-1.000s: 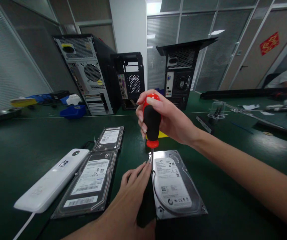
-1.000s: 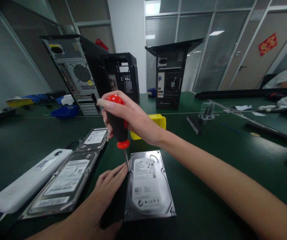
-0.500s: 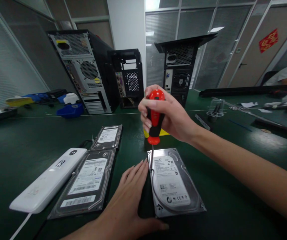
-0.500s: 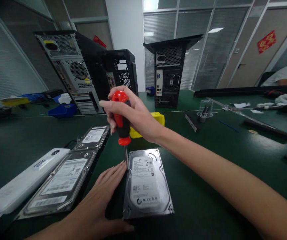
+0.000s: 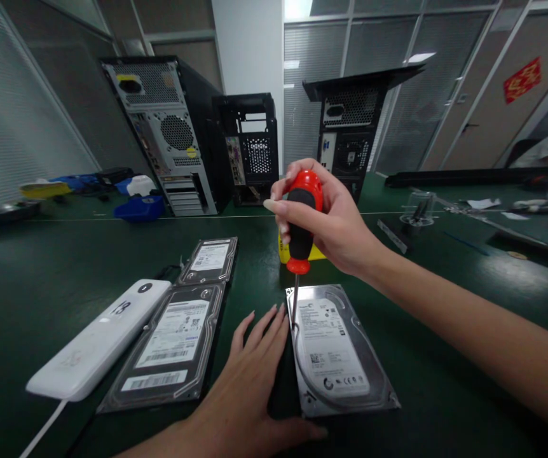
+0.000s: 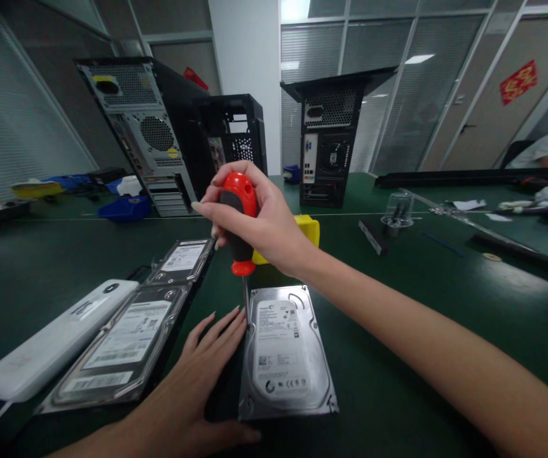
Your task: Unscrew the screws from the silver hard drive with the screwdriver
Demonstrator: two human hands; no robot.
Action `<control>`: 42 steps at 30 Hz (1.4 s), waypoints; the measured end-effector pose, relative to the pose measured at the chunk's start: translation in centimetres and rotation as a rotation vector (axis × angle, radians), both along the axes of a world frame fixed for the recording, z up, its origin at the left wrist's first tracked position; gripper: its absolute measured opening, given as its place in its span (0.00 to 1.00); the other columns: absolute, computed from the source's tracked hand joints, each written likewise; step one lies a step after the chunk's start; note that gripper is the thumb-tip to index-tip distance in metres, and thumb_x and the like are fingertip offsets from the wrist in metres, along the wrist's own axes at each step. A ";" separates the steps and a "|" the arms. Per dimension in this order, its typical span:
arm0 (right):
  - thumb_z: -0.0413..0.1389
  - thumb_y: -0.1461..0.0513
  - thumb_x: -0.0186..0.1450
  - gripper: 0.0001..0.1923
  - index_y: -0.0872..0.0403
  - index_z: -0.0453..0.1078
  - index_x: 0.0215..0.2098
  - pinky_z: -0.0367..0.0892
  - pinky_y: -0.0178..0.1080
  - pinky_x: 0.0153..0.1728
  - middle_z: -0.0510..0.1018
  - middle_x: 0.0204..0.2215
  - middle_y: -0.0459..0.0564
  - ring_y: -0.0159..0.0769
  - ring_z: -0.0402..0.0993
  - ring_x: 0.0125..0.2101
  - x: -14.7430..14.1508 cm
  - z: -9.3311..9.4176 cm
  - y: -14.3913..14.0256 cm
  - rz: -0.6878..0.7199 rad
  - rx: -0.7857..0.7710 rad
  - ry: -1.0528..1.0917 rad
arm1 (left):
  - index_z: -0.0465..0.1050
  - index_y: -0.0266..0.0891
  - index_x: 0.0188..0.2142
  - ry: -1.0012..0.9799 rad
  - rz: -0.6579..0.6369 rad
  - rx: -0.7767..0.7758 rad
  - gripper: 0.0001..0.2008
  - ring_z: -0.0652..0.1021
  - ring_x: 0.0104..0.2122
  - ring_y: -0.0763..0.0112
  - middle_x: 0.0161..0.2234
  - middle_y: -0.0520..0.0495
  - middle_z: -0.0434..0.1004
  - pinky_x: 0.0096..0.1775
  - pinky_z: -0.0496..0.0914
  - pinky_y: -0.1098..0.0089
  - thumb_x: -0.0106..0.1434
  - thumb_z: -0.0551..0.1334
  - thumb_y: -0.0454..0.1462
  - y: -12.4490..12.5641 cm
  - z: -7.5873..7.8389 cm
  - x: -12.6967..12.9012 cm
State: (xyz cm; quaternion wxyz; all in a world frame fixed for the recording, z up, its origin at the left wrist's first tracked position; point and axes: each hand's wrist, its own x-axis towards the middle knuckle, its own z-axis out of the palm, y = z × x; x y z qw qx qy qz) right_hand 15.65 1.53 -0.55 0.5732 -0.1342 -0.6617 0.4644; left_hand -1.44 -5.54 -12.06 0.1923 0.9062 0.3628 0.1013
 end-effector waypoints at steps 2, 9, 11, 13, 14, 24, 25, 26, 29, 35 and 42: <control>0.61 0.64 0.56 0.15 0.50 0.59 0.37 0.67 0.29 0.23 0.67 0.31 0.40 0.22 0.65 0.23 0.0 0.0 -0.2 -0.017 0.009 -0.013 | 0.37 0.40 0.66 -0.002 0.000 0.001 0.54 0.47 0.64 0.46 0.65 0.37 0.42 0.60 0.41 0.40 0.50 0.63 0.59 0.0 0.0 0.0; 0.47 0.56 0.66 0.13 0.51 0.64 0.46 0.69 0.34 0.31 0.66 0.36 0.45 0.28 0.68 0.29 0.2 0.5 -1.3 0.078 -0.078 -0.034 | 0.39 0.41 0.66 -0.021 -0.006 0.000 0.53 0.49 0.63 0.46 0.65 0.36 0.44 0.60 0.41 0.40 0.50 0.63 0.59 0.0 0.1 0.0; 0.48 0.57 0.66 0.13 0.51 0.65 0.47 0.70 0.34 0.32 0.66 0.36 0.45 0.28 0.69 0.30 0.2 0.5 -1.2 0.079 -0.070 -0.042 | 0.39 0.40 0.66 -0.007 -0.004 -0.009 0.53 0.50 0.63 0.47 0.65 0.37 0.45 0.60 0.41 0.40 0.51 0.63 0.59 0.0 0.3 0.0; 0.51 0.58 0.65 0.12 0.53 0.65 0.45 0.70 0.33 0.30 0.67 0.37 0.45 0.28 0.69 0.30 0.1 0.5 -1.0 0.057 -0.046 -0.030 | 0.40 0.40 0.66 0.005 -0.003 -0.014 0.53 0.50 0.63 0.47 0.65 0.37 0.45 0.60 0.40 0.40 0.50 0.63 0.59 0.0 0.5 0.1; 0.53 0.58 0.64 0.11 0.53 0.65 0.43 0.70 0.33 0.30 0.68 0.37 0.46 0.27 0.70 0.30 0.0 0.4 -0.9 0.041 -0.037 -0.019 | 0.40 0.40 0.65 0.005 -0.006 -0.015 0.53 0.50 0.63 0.47 0.65 0.37 0.45 0.60 0.40 0.40 0.50 0.63 0.59 0.0 0.5 0.1; 0.51 0.57 0.64 0.10 0.52 0.61 0.41 0.67 0.31 0.26 0.66 0.27 0.41 0.25 0.66 0.24 0.0 0.6 -1.2 0.124 -0.069 0.000 | 0.40 0.40 0.66 -0.007 -0.012 -0.012 0.52 0.50 0.63 0.47 0.65 0.37 0.45 0.60 0.40 0.41 0.51 0.62 0.60 -0.1 0.5 0.0; 0.48 0.56 0.66 0.11 0.53 0.62 0.43 0.68 0.32 0.27 0.67 0.28 0.42 0.26 0.66 0.25 0.1 0.7 -1.4 0.156 -0.081 -0.005 | 0.40 0.40 0.66 -0.001 -0.011 -0.015 0.52 0.49 0.63 0.47 0.65 0.37 0.45 0.60 0.40 0.41 0.51 0.62 0.60 -0.1 0.6 0.0; 0.45 0.56 0.67 0.13 0.54 0.63 0.45 0.68 0.33 0.29 0.67 0.30 0.43 0.27 0.67 0.27 0.1 0.7 -1.4 0.178 -0.092 -0.016 | 0.40 0.41 0.66 0.004 -0.009 -0.016 0.52 0.49 0.63 0.48 0.65 0.38 0.45 0.60 0.40 0.40 0.51 0.62 0.60 -0.1 0.6 0.0; 0.45 0.58 0.68 0.12 0.54 0.65 0.45 0.69 0.32 0.30 0.67 0.31 0.44 0.27 0.67 0.28 0.1 0.8 -1.5 0.157 -0.091 -0.046 | 0.39 0.41 0.66 -0.002 -0.004 -0.009 0.52 0.50 0.63 0.47 0.65 0.38 0.45 0.60 0.40 0.40 0.51 0.62 0.59 -0.1 0.7 0.1; 0.58 0.62 0.60 0.10 0.52 0.60 0.34 0.71 0.33 0.27 0.70 0.28 0.41 0.26 0.70 0.25 0.0 0.6 -0.8 0.081 -0.043 -0.021 | 0.39 0.40 0.66 -0.012 -0.012 -0.015 0.53 0.50 0.63 0.47 0.65 0.37 0.45 0.60 0.40 0.41 0.51 0.61 0.61 0.0 0.5 0.0; 0.51 0.57 0.64 0.08 0.51 0.56 0.36 0.64 0.30 0.20 0.66 0.19 0.37 0.24 0.63 0.17 0.3 0.6 -1.0 0.068 -0.011 -0.034 | 0.39 0.38 0.66 0.004 -0.016 -0.008 0.52 0.48 0.64 0.48 0.65 0.37 0.42 0.60 0.40 0.40 0.52 0.61 0.60 -0.1 0.6 0.0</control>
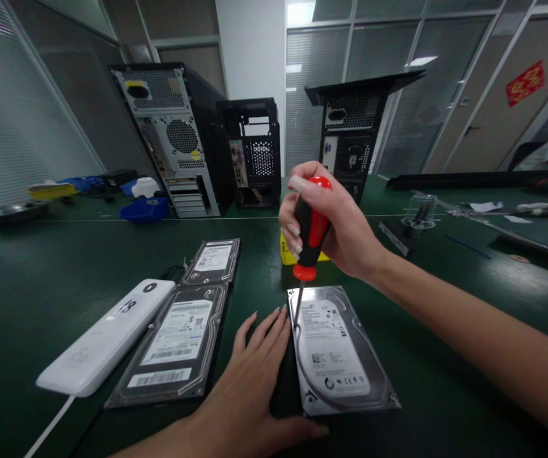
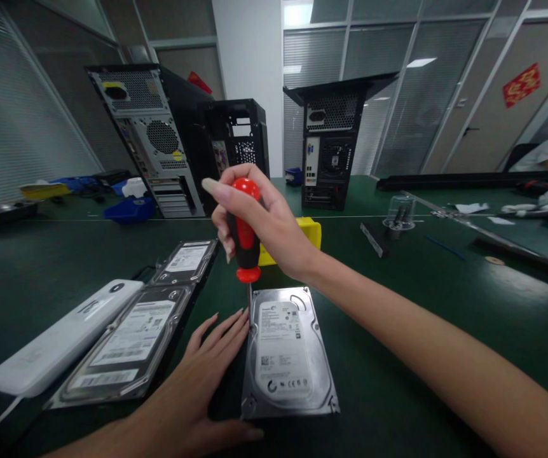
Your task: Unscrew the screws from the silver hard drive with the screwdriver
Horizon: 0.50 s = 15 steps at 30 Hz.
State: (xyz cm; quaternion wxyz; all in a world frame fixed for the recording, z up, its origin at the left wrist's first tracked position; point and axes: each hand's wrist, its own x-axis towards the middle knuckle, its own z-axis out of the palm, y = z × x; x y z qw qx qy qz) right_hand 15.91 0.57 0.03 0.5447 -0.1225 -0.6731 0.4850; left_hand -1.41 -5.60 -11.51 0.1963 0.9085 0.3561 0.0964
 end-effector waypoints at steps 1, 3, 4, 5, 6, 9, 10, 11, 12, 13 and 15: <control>0.48 0.56 0.66 0.07 0.51 0.57 0.39 0.65 0.31 0.21 0.66 0.20 0.39 0.26 0.64 0.18 0.1 0.0 -0.1 0.013 -0.008 0.001 | 0.39 0.38 0.66 0.006 0.001 0.000 0.52 0.48 0.64 0.47 0.65 0.37 0.42 0.60 0.40 0.40 0.52 0.61 0.60 0.0 0.0 0.0; 0.42 0.56 0.67 0.11 0.50 0.59 0.44 0.67 0.33 0.25 0.67 0.22 0.41 0.28 0.66 0.21 0.2 0.1 -0.2 0.045 -0.029 -0.018 | 0.39 0.38 0.66 0.008 0.001 0.001 0.53 0.48 0.64 0.47 0.65 0.37 0.42 0.60 0.40 0.39 0.52 0.61 0.60 0.0 0.0 0.0; 0.41 0.56 0.67 0.12 0.50 0.60 0.45 0.67 0.34 0.26 0.67 0.24 0.42 0.28 0.67 0.22 0.2 0.2 -0.3 0.059 -0.039 -0.031 | 0.39 0.38 0.66 0.002 0.002 0.003 0.52 0.48 0.64 0.47 0.65 0.36 0.43 0.59 0.40 0.39 0.52 0.61 0.60 0.0 0.0 0.0; 0.42 0.56 0.66 0.13 0.50 0.61 0.46 0.68 0.34 0.28 0.67 0.25 0.42 0.29 0.67 0.23 0.2 0.2 -0.4 0.071 -0.045 -0.041 | 0.39 0.39 0.66 -0.006 0.004 0.006 0.52 0.48 0.64 0.47 0.65 0.37 0.43 0.59 0.40 0.39 0.51 0.61 0.60 0.0 0.0 0.0; 0.43 0.56 0.66 0.13 0.50 0.62 0.45 0.68 0.34 0.28 0.67 0.27 0.43 0.28 0.67 0.24 0.1 0.2 -0.4 0.075 -0.050 -0.048 | 0.39 0.40 0.66 -0.013 0.007 0.009 0.52 0.49 0.63 0.47 0.65 0.37 0.44 0.60 0.41 0.39 0.51 0.61 0.60 0.0 0.0 0.0; 0.48 0.56 0.66 0.10 0.53 0.64 0.40 0.70 0.34 0.28 0.67 0.30 0.44 0.27 0.68 0.26 -0.1 0.3 -0.3 0.085 -0.046 -0.046 | 0.39 0.41 0.66 -0.011 0.009 0.015 0.52 0.49 0.63 0.48 0.65 0.38 0.45 0.60 0.41 0.40 0.51 0.62 0.59 0.0 0.0 -0.1; 0.50 0.56 0.65 0.09 0.53 0.64 0.39 0.71 0.34 0.28 0.67 0.31 0.44 0.27 0.68 0.27 -0.2 0.2 -0.3 0.085 -0.047 -0.036 | 0.39 0.41 0.66 -0.005 0.007 0.015 0.52 0.49 0.63 0.48 0.65 0.39 0.44 0.60 0.41 0.40 0.52 0.62 0.59 0.0 0.0 -0.1; 0.52 0.58 0.64 0.08 0.54 0.63 0.37 0.72 0.35 0.28 0.68 0.31 0.44 0.28 0.69 0.27 -0.3 0.2 -0.2 0.084 -0.050 -0.021 | 0.39 0.40 0.66 -0.001 0.005 0.015 0.52 0.49 0.63 0.48 0.65 0.39 0.44 0.60 0.41 0.40 0.52 0.62 0.59 0.0 0.0 -0.1; 0.54 0.60 0.63 0.07 0.53 0.61 0.36 0.73 0.35 0.29 0.68 0.32 0.44 0.28 0.70 0.28 -0.4 0.2 -0.1 0.087 -0.052 -0.005 | 0.38 0.40 0.66 0.000 0.004 0.013 0.52 0.49 0.64 0.48 0.65 0.38 0.43 0.60 0.41 0.40 0.52 0.61 0.60 0.0 -0.1 -0.1; 0.54 0.61 0.63 0.07 0.53 0.60 0.36 0.73 0.35 0.29 0.69 0.31 0.43 0.28 0.70 0.28 -0.5 0.1 0.0 0.088 -0.052 0.011 | 0.38 0.39 0.66 0.000 0.004 0.011 0.52 0.49 0.64 0.48 0.65 0.38 0.43 0.60 0.41 0.40 0.52 0.61 0.60 0.0 -0.1 0.0; 0.55 0.64 0.62 0.08 0.52 0.57 0.35 0.72 0.34 0.27 0.70 0.29 0.41 0.26 0.70 0.25 -0.5 0.0 0.2 0.089 -0.039 0.027 | 0.39 0.39 0.66 -0.004 0.008 0.004 0.52 0.49 0.63 0.47 0.65 0.38 0.43 0.60 0.41 0.41 0.51 0.60 0.61 0.0 -0.1 0.0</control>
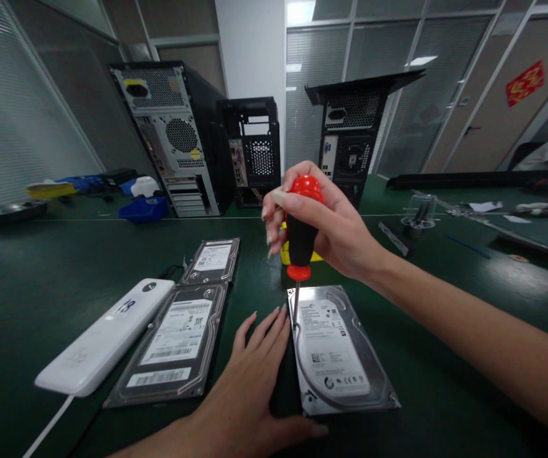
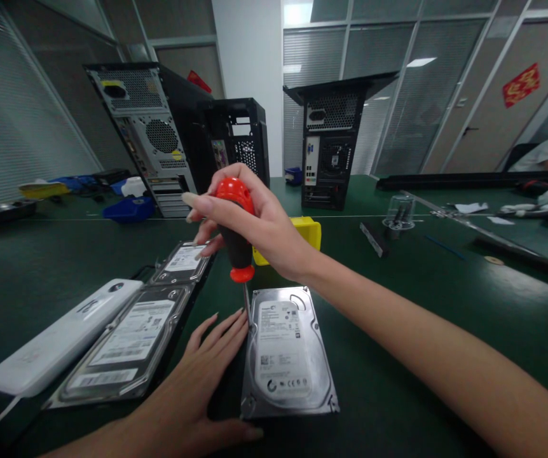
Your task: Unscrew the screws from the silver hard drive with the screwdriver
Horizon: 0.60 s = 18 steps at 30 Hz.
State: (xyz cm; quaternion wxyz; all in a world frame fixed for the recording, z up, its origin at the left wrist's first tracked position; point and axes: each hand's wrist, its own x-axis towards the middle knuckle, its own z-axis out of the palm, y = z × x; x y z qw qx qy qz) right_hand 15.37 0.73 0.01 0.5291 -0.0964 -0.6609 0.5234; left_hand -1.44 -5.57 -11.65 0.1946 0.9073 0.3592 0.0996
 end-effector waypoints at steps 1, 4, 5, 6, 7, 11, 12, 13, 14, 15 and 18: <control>0.55 0.64 0.62 0.09 0.51 0.57 0.35 0.70 0.32 0.25 0.69 0.27 0.40 0.24 0.68 0.22 0.0 -0.1 0.1 -0.001 0.013 0.000 | 0.39 0.39 0.66 -0.001 0.004 -0.003 0.53 0.49 0.63 0.47 0.65 0.38 0.43 0.60 0.41 0.41 0.51 0.61 0.61 0.0 0.0 0.0; 0.55 0.59 0.63 0.09 0.51 0.58 0.35 0.66 0.30 0.21 0.67 0.23 0.38 0.22 0.63 0.18 0.1 -0.1 -0.1 -0.023 0.037 0.000 | 0.39 0.40 0.66 -0.002 0.000 -0.013 0.53 0.49 0.63 0.47 0.65 0.39 0.43 0.61 0.40 0.42 0.50 0.60 0.62 0.1 0.0 0.0; 0.53 0.55 0.63 0.09 0.51 0.59 0.36 0.65 0.30 0.21 0.66 0.23 0.39 0.23 0.64 0.19 0.1 -0.1 -0.2 -0.024 0.030 -0.006 | 0.39 0.41 0.66 -0.004 -0.002 -0.015 0.53 0.49 0.63 0.47 0.65 0.39 0.43 0.61 0.40 0.42 0.51 0.60 0.62 0.1 0.0 0.0; 0.50 0.53 0.65 0.10 0.51 0.61 0.38 0.66 0.31 0.22 0.66 0.24 0.39 0.24 0.65 0.20 0.2 0.0 -0.3 -0.021 0.015 -0.017 | 0.39 0.41 0.66 -0.004 -0.005 -0.017 0.53 0.49 0.64 0.47 0.65 0.39 0.43 0.61 0.39 0.42 0.51 0.59 0.62 0.1 0.0 0.0; 0.47 0.52 0.66 0.12 0.51 0.62 0.39 0.67 0.32 0.24 0.67 0.25 0.40 0.25 0.66 0.21 0.2 0.1 -0.5 -0.012 -0.004 -0.031 | 0.39 0.41 0.66 -0.001 -0.006 -0.018 0.53 0.49 0.64 0.47 0.65 0.39 0.43 0.61 0.39 0.42 0.51 0.59 0.62 0.1 0.0 0.0; 0.45 0.55 0.66 0.13 0.51 0.65 0.43 0.69 0.33 0.29 0.68 0.30 0.43 0.27 0.68 0.27 0.2 0.1 -0.6 0.032 -0.068 -0.066 | 0.38 0.42 0.66 0.016 0.006 -0.013 0.53 0.49 0.63 0.48 0.65 0.40 0.44 0.60 0.40 0.41 0.51 0.61 0.61 0.1 0.1 0.1; 0.47 0.55 0.66 0.12 0.52 0.65 0.42 0.70 0.33 0.29 0.68 0.31 0.43 0.27 0.68 0.28 0.2 0.0 -0.5 0.036 -0.071 -0.056 | 0.38 0.42 0.66 0.016 0.007 -0.011 0.53 0.50 0.63 0.48 0.65 0.40 0.45 0.60 0.40 0.41 0.51 0.61 0.61 0.1 0.1 0.1; 0.50 0.56 0.65 0.11 0.53 0.65 0.41 0.71 0.33 0.29 0.68 0.31 0.44 0.27 0.69 0.28 0.2 -0.1 -0.4 0.032 -0.069 -0.044 | 0.38 0.41 0.66 0.013 0.008 -0.009 0.53 0.50 0.63 0.48 0.65 0.40 0.45 0.60 0.40 0.41 0.51 0.61 0.61 0.1 0.1 0.1; 0.52 0.57 0.64 0.09 0.54 0.64 0.39 0.71 0.34 0.29 0.68 0.31 0.44 0.27 0.69 0.27 0.1 -0.2 -0.2 0.023 -0.062 -0.029 | 0.39 0.41 0.66 0.006 0.006 -0.008 0.53 0.50 0.63 0.47 0.65 0.40 0.45 0.60 0.40 0.41 0.51 0.61 0.61 0.1 0.1 0.1; 0.54 0.59 0.63 0.08 0.54 0.62 0.38 0.72 0.34 0.29 0.69 0.31 0.44 0.27 0.70 0.27 0.1 -0.3 -0.1 0.011 -0.055 -0.013 | 0.39 0.41 0.66 -0.001 0.004 -0.007 0.53 0.50 0.63 0.47 0.65 0.39 0.45 0.60 0.40 0.41 0.51 0.61 0.61 0.1 0.1 0.1; 0.58 0.62 0.60 0.11 0.52 0.57 0.35 0.70 0.33 0.26 0.70 0.28 0.41 0.25 0.70 0.23 0.0 -0.4 0.0 -0.015 -0.037 0.007 | 0.39 0.39 0.66 -0.009 -0.008 -0.006 0.52 0.49 0.63 0.47 0.65 0.39 0.43 0.60 0.40 0.41 0.51 0.60 0.62 0.1 0.0 0.0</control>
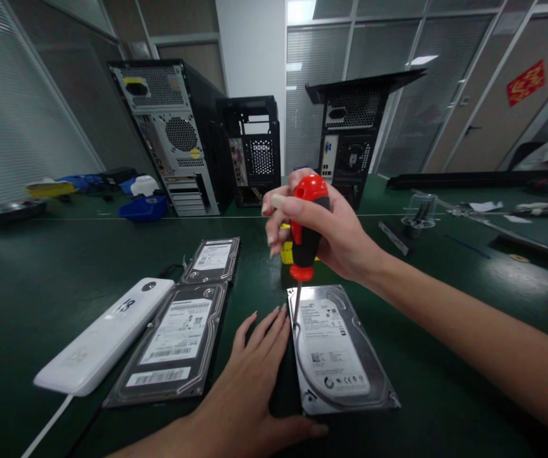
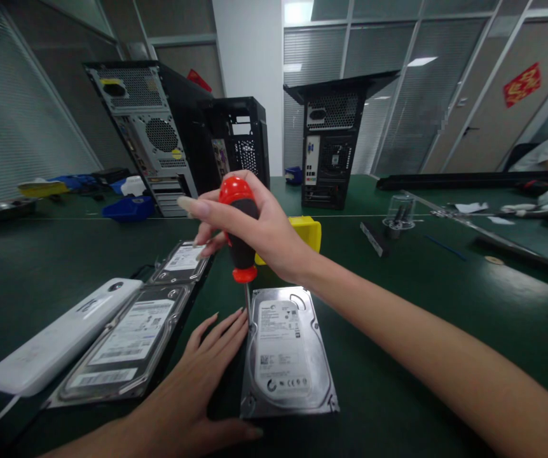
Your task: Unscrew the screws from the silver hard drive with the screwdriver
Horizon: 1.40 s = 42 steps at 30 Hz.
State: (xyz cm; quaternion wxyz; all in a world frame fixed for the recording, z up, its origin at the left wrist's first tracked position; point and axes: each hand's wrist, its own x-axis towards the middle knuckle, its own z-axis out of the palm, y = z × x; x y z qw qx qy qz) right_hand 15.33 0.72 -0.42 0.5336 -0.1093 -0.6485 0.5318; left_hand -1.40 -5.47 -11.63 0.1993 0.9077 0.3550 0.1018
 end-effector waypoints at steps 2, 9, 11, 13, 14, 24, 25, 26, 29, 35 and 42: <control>0.58 0.60 0.60 0.13 0.51 0.55 0.35 0.66 0.30 0.21 0.68 0.25 0.38 0.23 0.65 0.18 0.0 0.0 -0.2 -0.002 -0.007 0.000 | 0.39 0.39 0.66 0.012 -0.004 0.000 0.53 0.49 0.63 0.47 0.66 0.39 0.43 0.60 0.40 0.41 0.52 0.59 0.62 0.0 0.0 0.0; 0.43 0.53 0.67 0.15 0.52 0.63 0.44 0.68 0.34 0.26 0.65 0.29 0.43 0.27 0.66 0.25 0.3 0.4 -0.8 0.063 -0.070 -0.029 | 0.39 0.40 0.66 0.028 0.012 0.021 0.53 0.49 0.64 0.48 0.65 0.39 0.43 0.61 0.41 0.42 0.51 0.60 0.62 -0.1 -0.1 0.0; 0.45 0.54 0.67 0.14 0.53 0.64 0.43 0.69 0.33 0.28 0.66 0.29 0.43 0.26 0.67 0.26 0.2 0.3 -0.7 0.030 -0.062 -0.056 | 0.38 0.40 0.66 0.038 0.016 0.019 0.53 0.49 0.64 0.48 0.65 0.40 0.43 0.61 0.41 0.42 0.51 0.60 0.62 -0.2 -0.1 0.0; 0.51 0.55 0.65 0.11 0.54 0.64 0.40 0.70 0.33 0.28 0.67 0.27 0.43 0.27 0.68 0.27 0.0 0.2 -0.6 0.002 -0.040 -0.055 | 0.38 0.40 0.66 0.049 0.021 0.013 0.53 0.49 0.64 0.48 0.65 0.40 0.43 0.60 0.42 0.41 0.51 0.60 0.62 -0.2 -0.1 0.0; 0.53 0.57 0.63 0.10 0.54 0.63 0.39 0.71 0.33 0.29 0.67 0.26 0.42 0.27 0.69 0.27 -0.1 0.1 -0.5 -0.005 -0.024 -0.045 | 0.39 0.40 0.66 0.051 0.023 0.011 0.53 0.49 0.64 0.48 0.65 0.39 0.43 0.60 0.42 0.41 0.51 0.59 0.62 -0.2 -0.1 0.0; 0.46 0.53 0.67 0.13 0.53 0.59 0.42 0.66 0.32 0.23 0.65 0.26 0.42 0.25 0.64 0.21 -0.1 0.2 -0.5 0.066 -0.053 0.007 | 0.39 0.40 0.66 0.044 0.020 -0.003 0.53 0.49 0.64 0.49 0.65 0.39 0.43 0.61 0.42 0.42 0.51 0.59 0.63 -0.1 0.2 0.1; 0.43 0.54 0.68 0.14 0.54 0.61 0.43 0.67 0.33 0.25 0.65 0.27 0.43 0.26 0.65 0.23 0.0 0.2 -0.6 0.085 -0.066 0.008 | 0.39 0.40 0.66 0.044 0.021 -0.003 0.53 0.49 0.64 0.49 0.66 0.40 0.43 0.61 0.41 0.43 0.51 0.59 0.63 -0.1 0.2 0.1; 0.42 0.55 0.68 0.15 0.54 0.61 0.45 0.68 0.34 0.27 0.65 0.29 0.44 0.27 0.66 0.25 0.0 0.2 -0.6 0.096 -0.076 0.000 | 0.39 0.40 0.66 0.044 0.022 -0.002 0.53 0.49 0.64 0.49 0.66 0.40 0.43 0.61 0.41 0.43 0.51 0.59 0.62 -0.1 0.2 0.1; 0.48 0.56 0.66 0.11 0.54 0.63 0.42 0.70 0.34 0.30 0.66 0.30 0.44 0.27 0.68 0.28 0.0 0.1 -0.4 0.053 -0.082 -0.030 | 0.40 0.40 0.66 0.034 0.019 0.005 0.53 0.49 0.64 0.48 0.66 0.40 0.43 0.61 0.41 0.42 0.50 0.61 0.61 -0.2 0.1 0.1; 0.62 0.59 0.57 0.18 0.51 0.57 0.39 0.69 0.32 0.26 0.69 0.25 0.39 0.25 0.68 0.22 -0.1 -0.1 -0.4 -0.040 0.002 -0.040 | 0.40 0.39 0.66 0.016 0.008 -0.001 0.53 0.49 0.63 0.47 0.65 0.39 0.44 0.61 0.41 0.42 0.51 0.59 0.63 -0.1 0.1 0.0; 0.44 0.53 0.66 0.15 0.53 0.62 0.45 0.68 0.34 0.28 0.66 0.30 0.44 0.27 0.67 0.26 0.2 0.1 -0.7 0.037 -0.053 -0.031 | 0.42 0.40 0.65 0.014 0.016 0.005 0.52 0.50 0.63 0.47 0.65 0.39 0.45 0.61 0.42 0.43 0.50 0.61 0.61 -0.3 0.2 0.1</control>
